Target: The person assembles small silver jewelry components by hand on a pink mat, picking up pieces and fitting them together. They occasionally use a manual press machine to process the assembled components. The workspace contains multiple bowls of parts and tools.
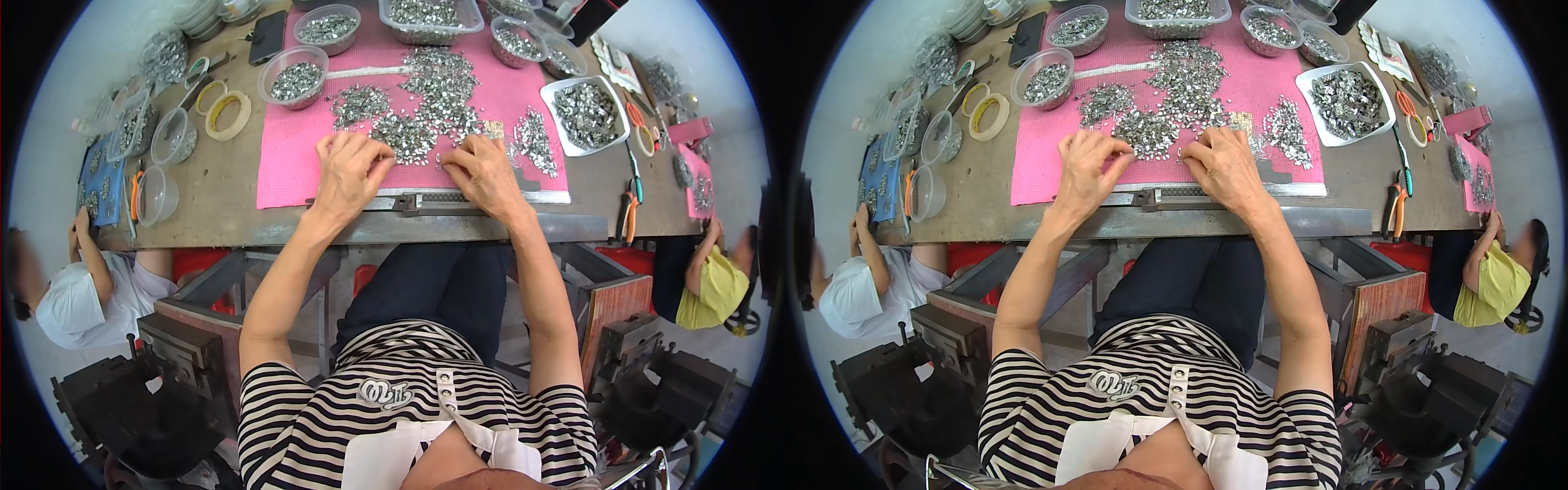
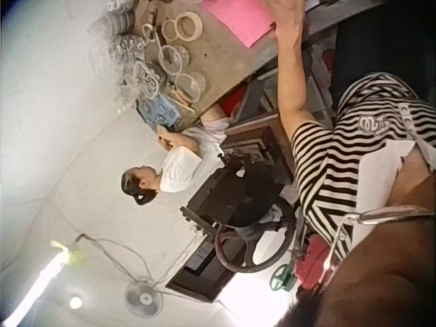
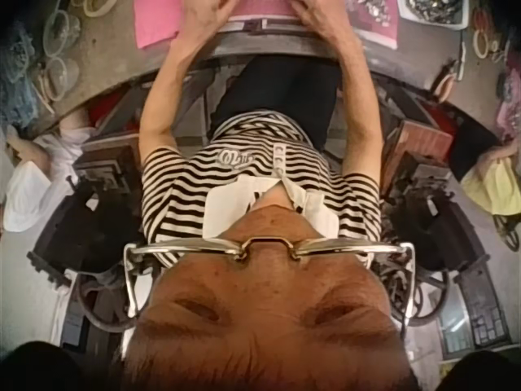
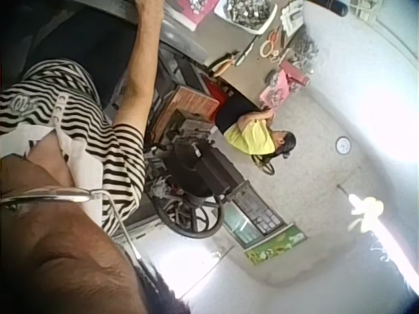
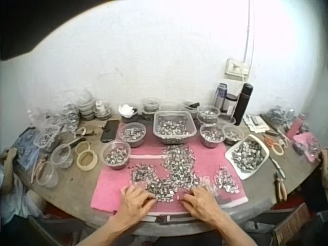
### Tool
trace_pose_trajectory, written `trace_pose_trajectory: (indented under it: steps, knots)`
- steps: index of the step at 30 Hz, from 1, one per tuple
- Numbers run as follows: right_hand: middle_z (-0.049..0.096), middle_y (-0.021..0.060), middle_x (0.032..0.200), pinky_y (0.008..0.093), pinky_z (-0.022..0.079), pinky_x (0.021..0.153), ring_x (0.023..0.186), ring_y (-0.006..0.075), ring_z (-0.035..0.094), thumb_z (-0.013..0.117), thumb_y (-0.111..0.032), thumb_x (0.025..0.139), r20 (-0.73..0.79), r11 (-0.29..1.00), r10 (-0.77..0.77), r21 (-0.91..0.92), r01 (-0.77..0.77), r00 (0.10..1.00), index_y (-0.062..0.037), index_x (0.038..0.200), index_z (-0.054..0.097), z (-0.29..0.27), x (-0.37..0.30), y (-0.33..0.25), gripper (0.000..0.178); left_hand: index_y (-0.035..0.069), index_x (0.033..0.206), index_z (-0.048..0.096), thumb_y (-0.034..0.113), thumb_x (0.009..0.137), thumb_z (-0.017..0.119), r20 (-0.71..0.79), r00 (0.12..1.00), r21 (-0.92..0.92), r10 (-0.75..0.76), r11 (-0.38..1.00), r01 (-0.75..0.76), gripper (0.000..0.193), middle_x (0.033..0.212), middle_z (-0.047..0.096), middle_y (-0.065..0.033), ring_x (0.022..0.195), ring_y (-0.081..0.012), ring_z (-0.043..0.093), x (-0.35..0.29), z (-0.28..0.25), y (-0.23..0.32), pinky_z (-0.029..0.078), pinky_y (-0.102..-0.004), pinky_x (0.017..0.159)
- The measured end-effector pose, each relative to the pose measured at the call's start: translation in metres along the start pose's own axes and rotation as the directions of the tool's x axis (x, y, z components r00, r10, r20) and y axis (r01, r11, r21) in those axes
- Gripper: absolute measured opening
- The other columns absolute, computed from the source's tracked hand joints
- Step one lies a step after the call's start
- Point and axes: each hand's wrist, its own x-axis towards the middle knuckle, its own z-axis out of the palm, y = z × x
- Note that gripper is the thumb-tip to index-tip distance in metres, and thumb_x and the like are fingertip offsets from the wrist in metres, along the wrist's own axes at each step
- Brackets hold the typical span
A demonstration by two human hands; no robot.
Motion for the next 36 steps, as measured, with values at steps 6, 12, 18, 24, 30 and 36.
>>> trace_pose_trajectory:
  steps: [6, 12, 18, 24, 30, 36]
  knots:
    - [0.059, 0.0063, 0.09, 0.0402, 0.04, 0.082, 0.09, 0.0249, 0.059, 0.075, -0.013, 0.088, -0.051, 0.999, -0.035, 0.021, 0.036, 0.998, -0.0107, 0.1, 0.072, 0.023, 0.008, -0.02, 0.013, 0.015, 0.1, 0.075, 0.02, 0.088, 0.079, -0.026, 0.999, 0.087, -0.038, 0.995, 0.04, 0.014, 0.092, 0.064, 0.0, 0.093, -0.0221, 0.057, -0.005, 0.021, 0.017, 0.034, -0.0456, 0.095]
    - [0.056, 0.0067, 0.087, 0.0398, 0.04, 0.08, 0.086, 0.0259, 0.059, 0.074, -0.009, 0.088, -0.036, 1.0, -0.018, 0.022, 0.018, 0.999, -0.0093, 0.097, 0.071, 0.018, 0.0, -0.014, 0.009, 0.016, 0.099, 0.076, 0.02, 0.089, 0.078, 0.068, 0.997, 0.02, -0.045, 0.999, 0.043, 0.01, 0.091, 0.064, 0.0003, 0.093, -0.0216, 0.057, -0.007, 0.016, 0.02, 0.033, -0.0449, 0.094]
    - [0.056, 0.0062, 0.087, 0.0395, 0.04, 0.079, 0.084, 0.0253, 0.059, 0.074, -0.008, 0.089, -0.04, 1.0, 0.009, 0.028, -0.008, 0.999, -0.0086, 0.097, 0.071, 0.009, 0.0, -0.012, 0.009, 0.016, 0.097, 0.077, 0.02, 0.089, 0.077, 0.048, 0.991, 0.027, -0.123, 0.992, 0.122, 0.008, 0.088, 0.065, 0.0015, 0.088, -0.02, 0.057, -0.008, -0.002, 0.006, 0.033, -0.0444, 0.093]
    - [0.056, 0.0062, 0.085, 0.0394, 0.04, 0.079, 0.083, 0.0248, 0.058, 0.074, -0.008, 0.089, 0.013, 0.995, 0.06, 0.077, -0.061, 0.998, -0.0086, 0.096, 0.072, -0.002, -0.001, -0.023, 0.008, 0.016, 0.094, 0.074, 0.019, 0.089, 0.076, 0.12, 0.987, 0.014, -0.108, 0.994, 0.107, 0.007, 0.086, 0.062, -0.0006, 0.092, -0.0232, 0.057, -0.006, -0.002, 0.014, 0.033, -0.0482, 0.094]
    - [0.056, 0.0062, 0.084, 0.0396, 0.039, 0.078, 0.081, 0.0247, 0.058, 0.073, -0.008, 0.09, 0.013, 0.997, 0.054, 0.063, -0.054, 0.998, -0.0084, 0.096, 0.073, 0.006, -0.009, -0.019, 0.006, 0.017, 0.095, 0.073, 0.018, 0.088, 0.077, 0.075, 0.997, 0.086, 0.022, 0.996, -0.028, 0.008, 0.089, 0.061, -0.0006, 0.094, -0.023, 0.057, 0.0, 0.015, 0.016, 0.034, -0.0492, 0.097]
    - [0.058, 0.0061, 0.085, 0.039, 0.039, 0.078, 0.079, 0.0246, 0.058, 0.073, -0.008, 0.09, 0.016, 0.99, 0.087, 0.108, -0.088, 0.996, -0.0075, 0.097, 0.073, 0.0, -0.01, -0.015, 0.006, 0.015, 0.1, 0.071, 0.015, 0.089, 0.075, 0.153, 0.979, 0.088, 0.134, 0.985, -0.148, 0.011, 0.092, 0.063, -0.0015, 0.096, -0.0223, 0.058, 0.01, 0.018, 0.01, 0.034, -0.0485, 0.1]
